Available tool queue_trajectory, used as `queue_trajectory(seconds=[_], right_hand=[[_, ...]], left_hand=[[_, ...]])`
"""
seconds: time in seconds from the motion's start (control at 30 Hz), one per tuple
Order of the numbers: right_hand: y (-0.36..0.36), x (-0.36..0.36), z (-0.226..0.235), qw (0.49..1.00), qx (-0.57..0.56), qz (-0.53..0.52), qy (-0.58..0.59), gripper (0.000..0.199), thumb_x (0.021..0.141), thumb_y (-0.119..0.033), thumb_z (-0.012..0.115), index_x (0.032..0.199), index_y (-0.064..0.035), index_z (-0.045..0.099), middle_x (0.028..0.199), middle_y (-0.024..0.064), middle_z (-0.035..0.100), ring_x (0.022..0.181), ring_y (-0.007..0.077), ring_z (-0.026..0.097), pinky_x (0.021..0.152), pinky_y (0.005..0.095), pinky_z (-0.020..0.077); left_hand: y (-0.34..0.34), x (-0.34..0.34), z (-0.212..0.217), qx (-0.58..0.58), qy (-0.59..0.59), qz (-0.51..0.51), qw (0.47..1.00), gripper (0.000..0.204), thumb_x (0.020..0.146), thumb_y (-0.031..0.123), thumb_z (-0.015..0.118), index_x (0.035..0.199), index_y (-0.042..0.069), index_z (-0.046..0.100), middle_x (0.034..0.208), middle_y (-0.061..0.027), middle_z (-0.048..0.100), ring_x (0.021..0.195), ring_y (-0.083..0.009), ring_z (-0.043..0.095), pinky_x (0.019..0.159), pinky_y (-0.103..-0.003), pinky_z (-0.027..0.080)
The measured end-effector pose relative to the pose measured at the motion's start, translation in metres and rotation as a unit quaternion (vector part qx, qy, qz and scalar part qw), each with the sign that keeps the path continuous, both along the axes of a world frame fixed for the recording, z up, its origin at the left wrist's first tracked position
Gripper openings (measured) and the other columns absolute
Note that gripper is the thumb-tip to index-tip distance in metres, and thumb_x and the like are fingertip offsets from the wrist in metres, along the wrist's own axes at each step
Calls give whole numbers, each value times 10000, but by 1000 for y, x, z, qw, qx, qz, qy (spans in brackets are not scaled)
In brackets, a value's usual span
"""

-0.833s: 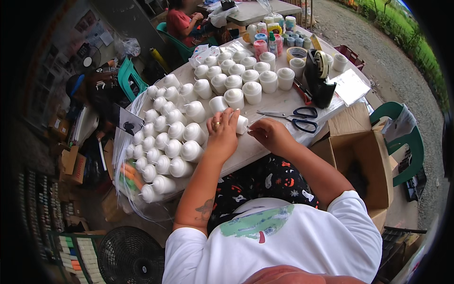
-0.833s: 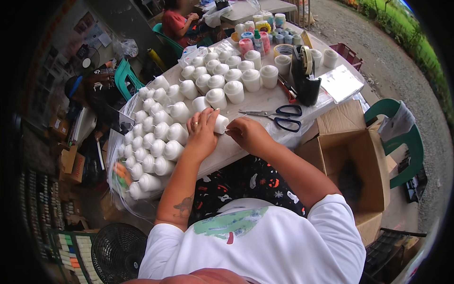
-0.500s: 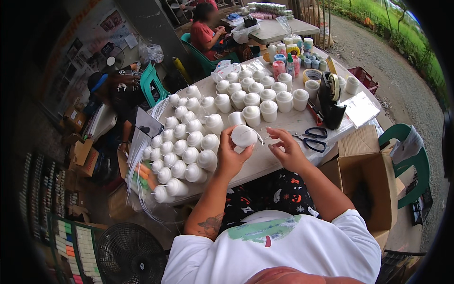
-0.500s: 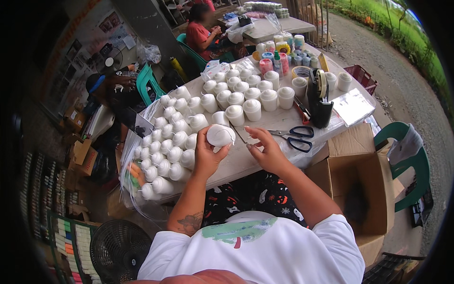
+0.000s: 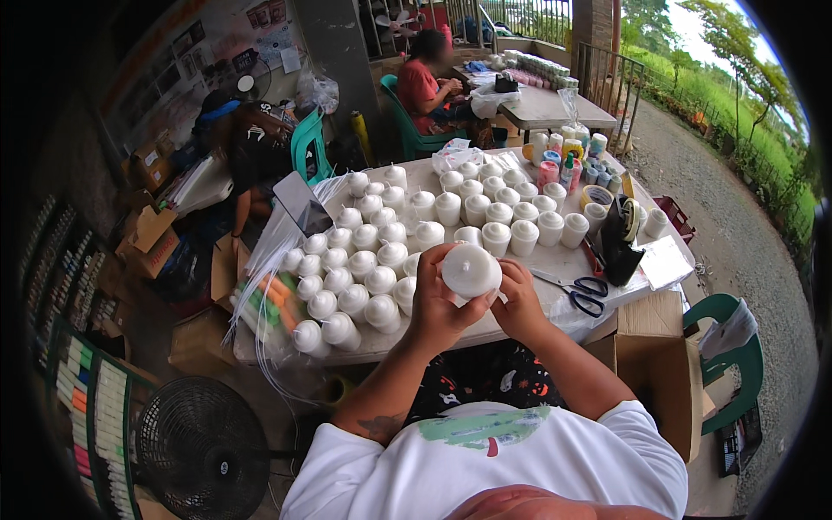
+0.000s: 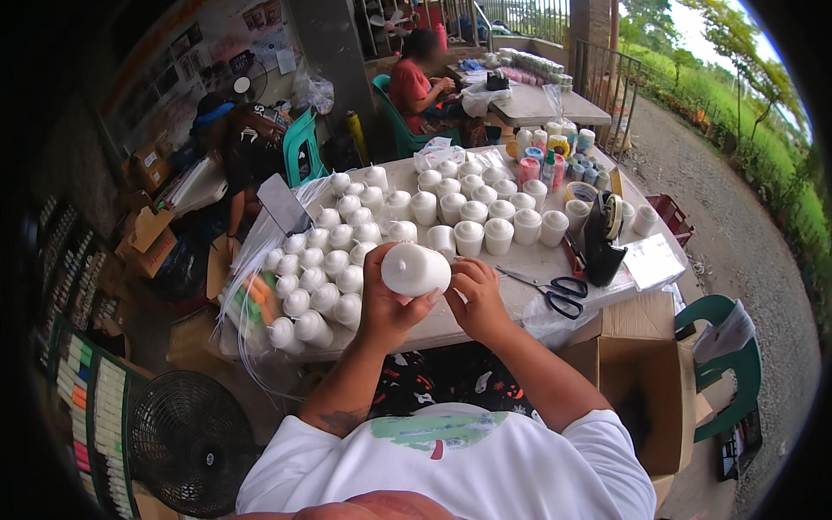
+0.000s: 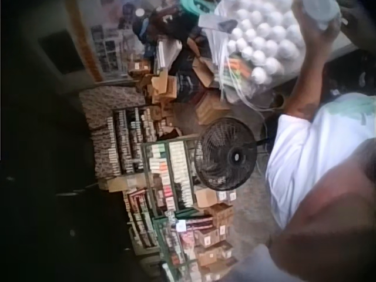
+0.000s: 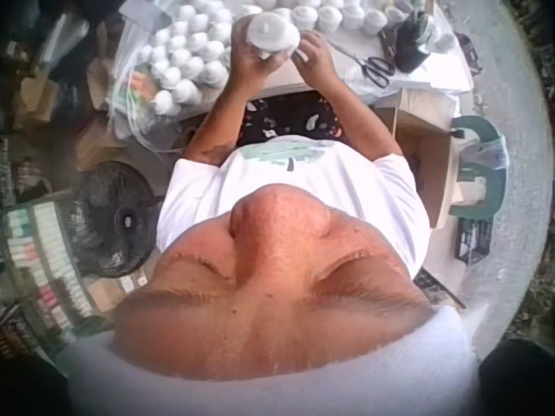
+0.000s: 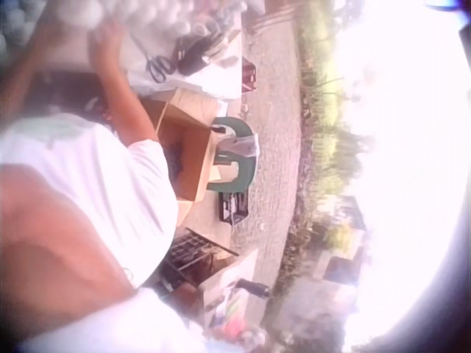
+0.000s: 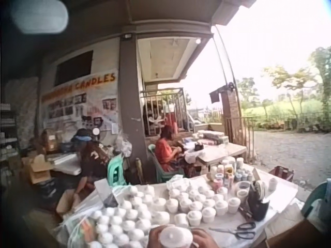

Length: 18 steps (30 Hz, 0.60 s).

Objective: The person inserts wicks into white cylindrical candles, trims the wicks with scissors, and places the finished candles on a table. The person repeats this process for multiple candles.

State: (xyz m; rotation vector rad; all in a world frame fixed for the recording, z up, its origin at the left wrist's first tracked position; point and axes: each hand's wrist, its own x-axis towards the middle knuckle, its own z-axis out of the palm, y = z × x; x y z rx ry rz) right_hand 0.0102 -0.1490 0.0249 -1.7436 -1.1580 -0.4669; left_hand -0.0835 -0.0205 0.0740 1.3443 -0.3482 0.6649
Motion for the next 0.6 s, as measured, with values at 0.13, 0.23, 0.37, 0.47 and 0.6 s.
queue_trajectory(seconds=[0.13, 0.23, 0.37, 0.47, 0.6], right_hand=[[6, -1, -1, 999, -25, -32, -37, 239, 743, -52, 676, 972, -107, 640, 1103, 58, 599, 1136, 285, 508, 945, 450, 324], [9, -1, -6, 994, -68, -34, -79, 254, 734, -62, 687, 978, -113, 636, 1105, 51, 598, 1143, 278, 505, 948, 454, 321], [-8, -6, 3, 985, -145, -25, -85, 277, 757, -148, 721, 1022, -134, 643, 1113, 35, 596, 1158, 274, 498, 951, 463, 315], [-46, 19, 12, 976, -168, -133, -35, 264, 795, -197, 706, 1044, -127, 660, 1088, 41, 617, 1092, 247, 535, 907, 409, 363], [-125, 65, -13, 915, -275, -294, 42, 260, 811, -116, 643, 1066, -67, 647, 1058, 101, 630, 1043, 293, 558, 886, 400, 436]], left_hand=[[6, 3, -8, 28, -21, 18, 999, 698, 775, 96, 734, 1304, 66, 280, 1200, -98, 438, 1088, -173, 512, 924, -335, 451], [3, 1, -12, 24, -32, 27, 999, 703, 783, 115, 735, 1310, 75, 272, 1202, -99, 429, 1082, -177, 509, 926, -339, 449], [8, 5, -23, 34, -30, 47, 998, 712, 772, 115, 736, 1310, 77, 272, 1208, -101, 424, 1083, -181, 505, 924, -331, 447], [19, 5, -28, 109, -18, 77, 991, 791, 663, 59, 817, 1274, 79, 315, 1207, -104, 429, 1074, -173, 504, 915, -308, 449], [19, 2, -39, 133, 43, 119, 983, 710, 629, 24, 842, 1202, 77, 426, 1144, -82, 518, 1035, -160, 531, 890, -288, 461]])
